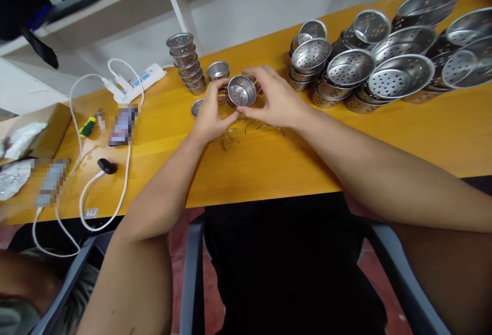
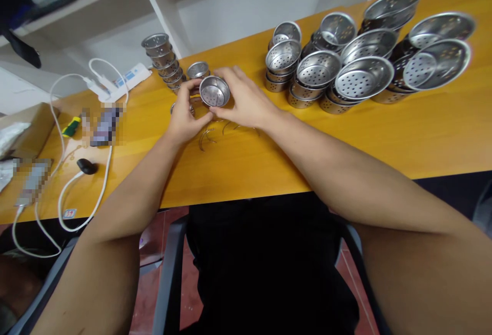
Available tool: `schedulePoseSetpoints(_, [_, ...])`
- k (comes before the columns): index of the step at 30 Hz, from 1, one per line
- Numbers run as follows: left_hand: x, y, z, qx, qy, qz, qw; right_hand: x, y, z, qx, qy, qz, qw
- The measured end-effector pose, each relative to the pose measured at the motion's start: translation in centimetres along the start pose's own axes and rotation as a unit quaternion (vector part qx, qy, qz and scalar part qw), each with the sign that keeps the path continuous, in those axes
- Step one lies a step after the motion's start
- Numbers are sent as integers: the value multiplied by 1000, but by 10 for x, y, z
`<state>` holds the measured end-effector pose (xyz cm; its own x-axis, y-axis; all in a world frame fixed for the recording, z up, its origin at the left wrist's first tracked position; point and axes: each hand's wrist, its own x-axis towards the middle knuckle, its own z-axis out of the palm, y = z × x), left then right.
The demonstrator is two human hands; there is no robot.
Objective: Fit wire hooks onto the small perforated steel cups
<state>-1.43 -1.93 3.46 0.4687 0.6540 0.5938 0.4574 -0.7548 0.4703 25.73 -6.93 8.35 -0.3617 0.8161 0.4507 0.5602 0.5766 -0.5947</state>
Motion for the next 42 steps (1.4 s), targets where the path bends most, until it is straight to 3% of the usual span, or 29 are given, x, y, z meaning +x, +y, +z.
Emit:
schedulePoseSetpoints(6, [0,8,-3,2,1,-11,1000,1,11,0,-30,1,41,999])
schedulePoseSetpoints(13, [1,14,-7,5,0,-31,1000,7,61,13,-102,27,127,986])
schedulePoseSetpoints(17, [3,6,-6,27,26,-36,999,9,59,14,-132,16,175,976])
schedulePoseSetpoints(19, [3,-1,-6,40,49,-35,997,8,48,9,-139,9,160,977])
schedulePoseSetpoints(23, [1,-19,-6,67,97,-72,990,5,19,-1,-79,2,47,996])
schedulePoseSetpoints(28, [-9,-49,-8,79,134,-141,978,3,6,7,26,-73,-40,996])
schedulePoseSetpoints(33, [-13,-65,-8,58,105,-195,973,5,29,22,30,-48,2,998])
schedulePoseSetpoints(37, [-12,-58,-7,43,99,-209,972,7,44,22,8,-7,37,999])
schedulePoseSetpoints(42, [-12,-55,-7,51,96,-242,964,9,57,19,-12,-1,51,999])
